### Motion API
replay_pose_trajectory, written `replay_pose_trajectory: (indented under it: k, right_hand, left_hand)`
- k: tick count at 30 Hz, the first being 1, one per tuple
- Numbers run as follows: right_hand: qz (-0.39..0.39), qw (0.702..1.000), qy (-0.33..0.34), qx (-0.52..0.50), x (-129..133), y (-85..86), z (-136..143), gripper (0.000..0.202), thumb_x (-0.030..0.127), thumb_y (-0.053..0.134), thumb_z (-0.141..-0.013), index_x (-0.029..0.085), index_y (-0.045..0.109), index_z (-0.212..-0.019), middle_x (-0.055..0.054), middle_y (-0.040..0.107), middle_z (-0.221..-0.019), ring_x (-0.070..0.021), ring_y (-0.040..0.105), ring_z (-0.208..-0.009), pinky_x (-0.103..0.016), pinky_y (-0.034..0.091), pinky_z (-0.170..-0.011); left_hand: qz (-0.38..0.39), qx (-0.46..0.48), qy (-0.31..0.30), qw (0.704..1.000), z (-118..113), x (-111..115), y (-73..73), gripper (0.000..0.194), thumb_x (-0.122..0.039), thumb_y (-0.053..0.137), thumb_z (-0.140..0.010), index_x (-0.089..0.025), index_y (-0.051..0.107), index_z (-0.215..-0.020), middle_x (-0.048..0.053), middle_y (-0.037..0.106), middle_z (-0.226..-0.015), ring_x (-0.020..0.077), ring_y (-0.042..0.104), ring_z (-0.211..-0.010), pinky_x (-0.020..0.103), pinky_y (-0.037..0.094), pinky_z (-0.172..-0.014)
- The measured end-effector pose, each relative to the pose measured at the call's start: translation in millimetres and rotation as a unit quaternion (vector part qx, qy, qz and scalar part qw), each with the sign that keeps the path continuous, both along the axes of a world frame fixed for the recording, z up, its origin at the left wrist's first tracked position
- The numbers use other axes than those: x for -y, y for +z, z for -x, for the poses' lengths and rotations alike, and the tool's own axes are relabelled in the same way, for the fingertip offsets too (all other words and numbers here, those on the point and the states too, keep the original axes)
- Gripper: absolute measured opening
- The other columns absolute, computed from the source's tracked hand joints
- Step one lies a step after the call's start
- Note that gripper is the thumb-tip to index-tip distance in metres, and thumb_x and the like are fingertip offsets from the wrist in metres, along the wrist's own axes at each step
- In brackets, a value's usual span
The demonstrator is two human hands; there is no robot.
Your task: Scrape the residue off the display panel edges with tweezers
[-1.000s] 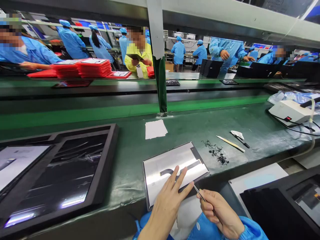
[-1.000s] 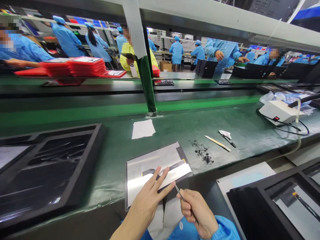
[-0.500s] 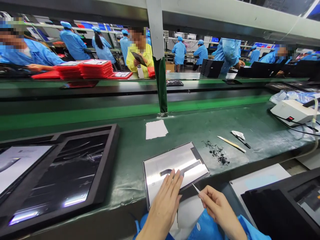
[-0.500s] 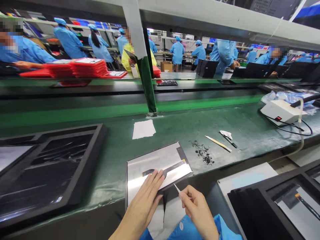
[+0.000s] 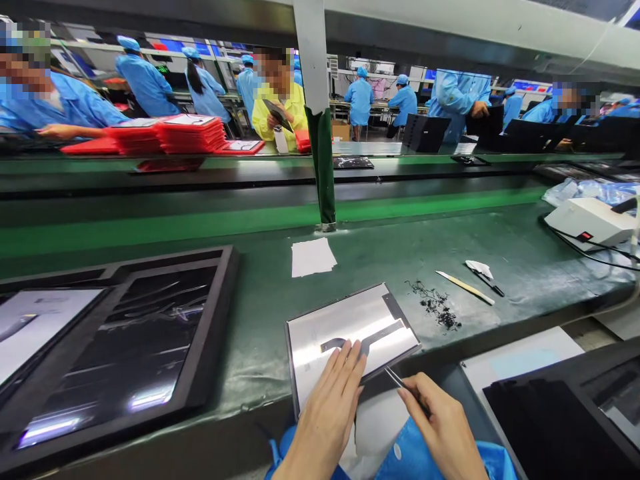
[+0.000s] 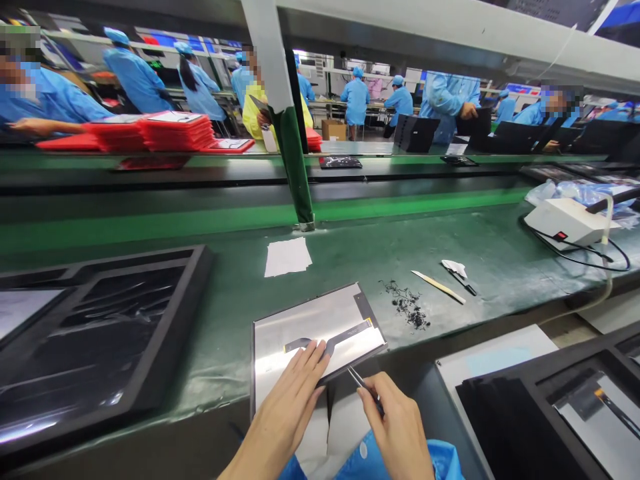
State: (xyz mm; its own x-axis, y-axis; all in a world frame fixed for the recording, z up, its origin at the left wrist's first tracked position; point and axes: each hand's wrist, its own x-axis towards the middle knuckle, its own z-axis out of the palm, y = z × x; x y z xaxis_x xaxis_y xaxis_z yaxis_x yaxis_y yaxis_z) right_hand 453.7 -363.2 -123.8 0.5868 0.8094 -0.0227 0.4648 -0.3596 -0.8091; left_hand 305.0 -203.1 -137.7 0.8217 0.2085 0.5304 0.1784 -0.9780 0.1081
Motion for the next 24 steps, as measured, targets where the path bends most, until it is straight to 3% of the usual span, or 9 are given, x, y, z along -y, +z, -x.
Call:
replay_pose_trajectory:
  k: [8,14,16,19,24]
  right_hand:
    - [0.000,0.999,0.019,0.043,-2,4.5,0,0.025,0.041,0.048,-0.101,0.026,0.065,-0.090,-0.003,0.069,-0.079,-0.0193,0.066,-0.068,-0.026,0.046,-0.063]
    - [-0.013,0.999,-0.013,0.034,-6,7.7,0,0.031,0.048,0.050,-0.097,0.026,0.063,-0.079,-0.003,0.066,-0.070,-0.0190,0.062,-0.060,-0.027,0.043,-0.058]
    - [-0.011,1.000,-0.026,-0.011,-9,10.1,-1,0.039,0.056,0.052,-0.094,0.025,0.061,-0.073,-0.002,0.063,-0.065,-0.0183,0.059,-0.058,-0.027,0.041,-0.056]
    - [0.019,0.986,-0.034,-0.160,-14,12.8,-6,0.051,0.070,0.055,-0.086,0.023,0.053,-0.066,0.003,0.053,-0.055,-0.0115,0.045,-0.044,-0.025,0.033,-0.044]
    - [0.038,0.910,-0.020,-0.412,-19,15.3,-15,0.062,0.080,0.068,-0.067,0.019,0.055,-0.073,0.010,0.044,-0.045,-0.0023,0.023,-0.030,-0.021,0.013,-0.035]
  left_hand:
    - [0.022,0.012,-0.003,1.000,-1,0,-1.8,0.053,-0.006,0.039,-0.100,-0.012,0.036,-0.152,0.013,0.055,-0.146,0.0261,0.045,-0.141,0.042,0.050,-0.109]
    - [0.026,0.014,-0.003,1.000,-1,0,-4.0,0.055,-0.007,0.038,-0.101,-0.013,0.032,-0.155,0.014,0.054,-0.147,0.0265,0.045,-0.140,0.043,0.049,-0.110]
    - [0.030,0.016,-0.003,0.999,-1,0,-3.7,0.055,-0.007,0.038,-0.101,-0.015,0.031,-0.155,0.013,0.055,-0.147,0.0260,0.045,-0.141,0.042,0.048,-0.111]
    - [0.027,0.017,-0.006,0.999,0,0,-1.9,0.054,-0.007,0.039,-0.100,-0.014,0.033,-0.154,0.013,0.056,-0.146,0.0261,0.046,-0.140,0.042,0.050,-0.109]
    - [0.032,0.013,-0.004,0.999,-1,2,-2.5,0.050,-0.006,0.041,-0.099,-0.012,0.042,-0.149,0.014,0.054,-0.148,0.0276,0.043,-0.142,0.044,0.051,-0.108]
